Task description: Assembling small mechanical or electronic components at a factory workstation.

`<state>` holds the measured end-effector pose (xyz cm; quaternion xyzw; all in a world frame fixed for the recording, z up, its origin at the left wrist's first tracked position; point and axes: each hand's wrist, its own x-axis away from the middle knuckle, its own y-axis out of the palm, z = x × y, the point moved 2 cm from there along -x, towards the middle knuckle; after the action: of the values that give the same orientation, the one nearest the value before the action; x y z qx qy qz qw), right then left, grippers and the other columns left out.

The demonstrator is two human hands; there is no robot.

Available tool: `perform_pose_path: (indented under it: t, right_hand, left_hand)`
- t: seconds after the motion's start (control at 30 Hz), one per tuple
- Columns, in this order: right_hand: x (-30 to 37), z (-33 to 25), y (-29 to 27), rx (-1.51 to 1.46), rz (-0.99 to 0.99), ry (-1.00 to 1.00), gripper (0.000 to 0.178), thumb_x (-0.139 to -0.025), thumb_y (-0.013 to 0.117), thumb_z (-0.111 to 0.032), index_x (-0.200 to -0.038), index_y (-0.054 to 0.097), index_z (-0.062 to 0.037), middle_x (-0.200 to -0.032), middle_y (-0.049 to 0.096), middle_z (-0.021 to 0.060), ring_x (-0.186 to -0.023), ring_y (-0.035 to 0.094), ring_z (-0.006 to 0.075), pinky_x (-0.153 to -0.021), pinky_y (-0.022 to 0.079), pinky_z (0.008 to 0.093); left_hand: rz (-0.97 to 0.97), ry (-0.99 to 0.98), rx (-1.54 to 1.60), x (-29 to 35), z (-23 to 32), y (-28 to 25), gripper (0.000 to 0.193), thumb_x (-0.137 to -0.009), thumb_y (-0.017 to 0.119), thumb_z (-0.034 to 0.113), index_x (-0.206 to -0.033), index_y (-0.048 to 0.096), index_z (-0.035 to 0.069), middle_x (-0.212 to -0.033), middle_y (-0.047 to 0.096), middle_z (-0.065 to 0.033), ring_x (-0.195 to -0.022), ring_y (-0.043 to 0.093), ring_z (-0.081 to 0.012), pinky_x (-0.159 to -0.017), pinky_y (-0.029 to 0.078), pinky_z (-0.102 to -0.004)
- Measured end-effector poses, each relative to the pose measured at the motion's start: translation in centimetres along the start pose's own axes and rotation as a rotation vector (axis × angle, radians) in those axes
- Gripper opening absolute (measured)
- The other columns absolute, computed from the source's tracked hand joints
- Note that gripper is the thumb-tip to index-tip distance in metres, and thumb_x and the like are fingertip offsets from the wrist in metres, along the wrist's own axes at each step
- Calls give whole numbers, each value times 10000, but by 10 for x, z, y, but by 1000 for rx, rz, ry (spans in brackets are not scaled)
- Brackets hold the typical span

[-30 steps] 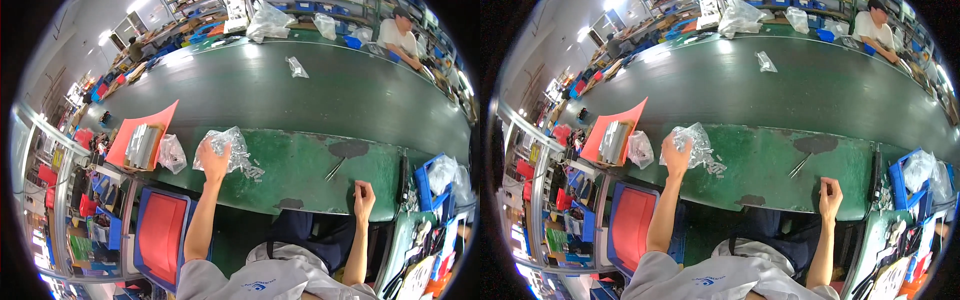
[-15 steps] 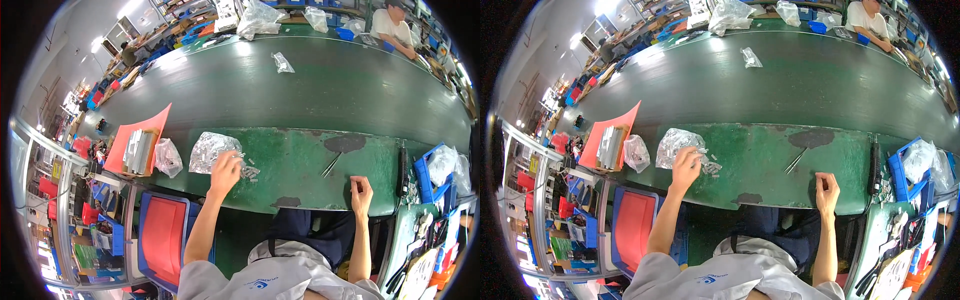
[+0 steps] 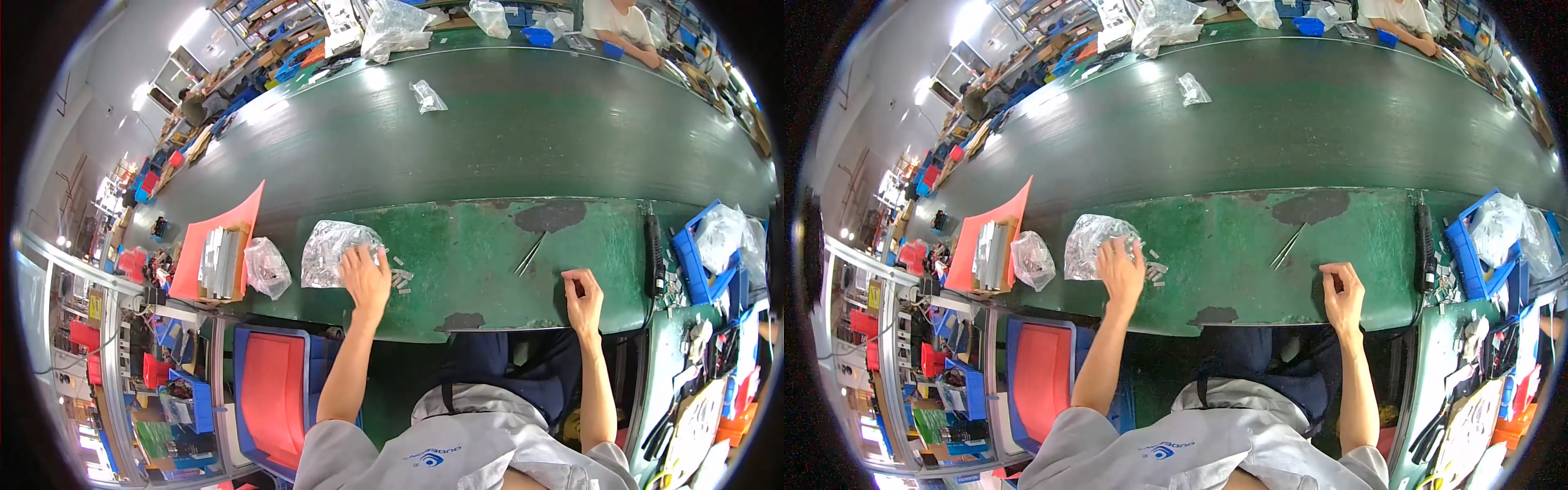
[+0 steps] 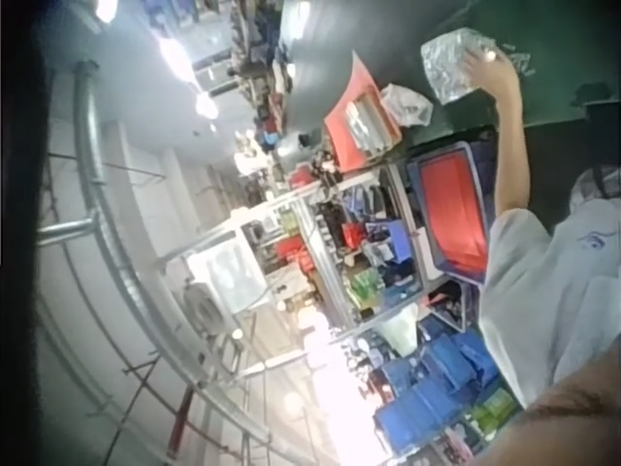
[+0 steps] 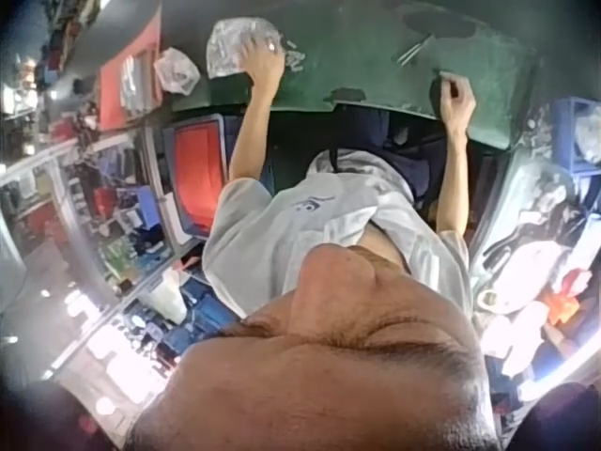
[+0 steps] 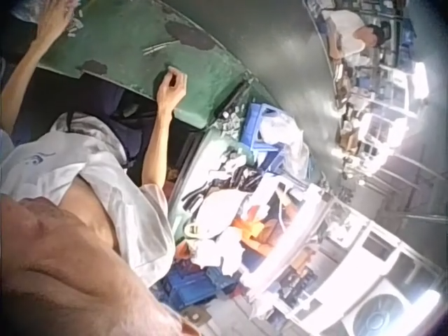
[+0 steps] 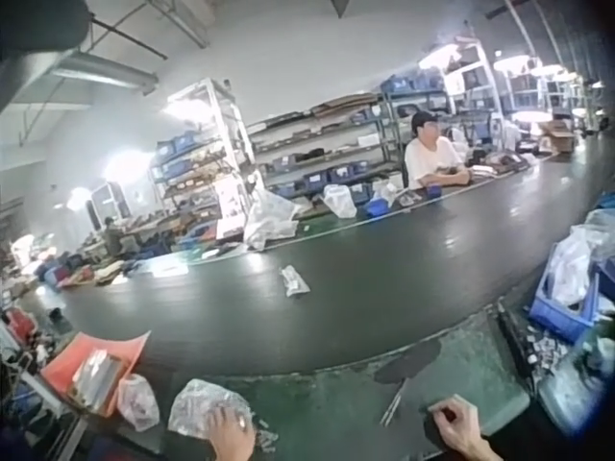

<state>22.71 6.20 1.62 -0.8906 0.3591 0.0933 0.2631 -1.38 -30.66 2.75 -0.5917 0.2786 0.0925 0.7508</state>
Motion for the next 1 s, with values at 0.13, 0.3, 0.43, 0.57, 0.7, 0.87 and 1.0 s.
perform_pose_path:
  t: [0.13, 0.3, 0.43, 0.57, 0.7, 0.87, 1.0]
  right_hand:
    - [1, 0, 2, -20, -9, 27, 66, -945, 627, 10, -959, 691, 4, -834, 591, 26, -665, 512, 85, -603, 414, 250]
    - [0, 0, 3, -25, -18, 52, 64, -950, 625, 3, -961, 688, 11, -845, 594, 31, -673, 520, 84, -610, 420, 246]
    - [0, -2, 6, -30, -21, 52, 66, -953, 628, -4, -959, 692, 11, -840, 593, 26, -665, 501, 82, -604, 404, 246]
    - [-1, -6, 4, -6, 15, 44, 62, -951, 639, -8, -957, 698, 9, -826, 581, 19, -657, 477, 81, -596, 385, 249]
    - [1, -6, 5, 62, -11, 37, 61, -951, 639, -5, -969, 696, 5, -844, 586, 18, -677, 480, 84, -614, 384, 246]
    - [-1, -6, 5, 109, -42, 14, 72, -936, 634, 10, -969, 698, 2, -885, 632, 50, -702, 545, 116, -641, 435, 257]
    - [-1, -9, 10, 128, -40, 68, 73, -935, 635, 12, -968, 699, 0, -888, 637, 46, -705, 544, 110, -645, 439, 254]
  left_hand:
    - [34, 37, 91, 15, 12, 3, 399, -971, 644, 327, -1207, 591, 9, -1291, 562, -220, -1191, 521, -397, -1000, 396, -535]
    - [-1, 194, 176, 26, 26, -7, 694, -944, 678, 435, -1437, 468, -7, -1506, 429, -281, -1411, 376, -463, -1185, 268, -575]
    - [-51, 165, 276, 18, -2, -3, 676, -913, 741, 363, -1434, 483, 19, -1512, 432, -275, -1410, 386, -471, -1174, 326, -548]
    - [98, 365, 400, 33, -35, -24, 376, -925, 721, 192, -1242, 610, 24, -1309, 614, -219, -1257, 546, -423, -1051, 438, -519]
    - [380, -173, 190, -2, -102, -23, 354, -982, 634, 271, -1229, 619, 18, -1217, 643, -214, -1156, 584, -401, -1005, 433, -513]
    - [-54, -657, 192, -56, -146, 19, 739, -959, 533, 667, -1237, 639, -10, -1184, 662, -223, -1148, 603, -421, -984, 453, -506]
    - [-113, -613, 24, -68, -145, 25, 792, -924, 548, 718, -1162, 657, -30, -1178, 672, -221, -1114, 633, -410, -948, 485, -498]
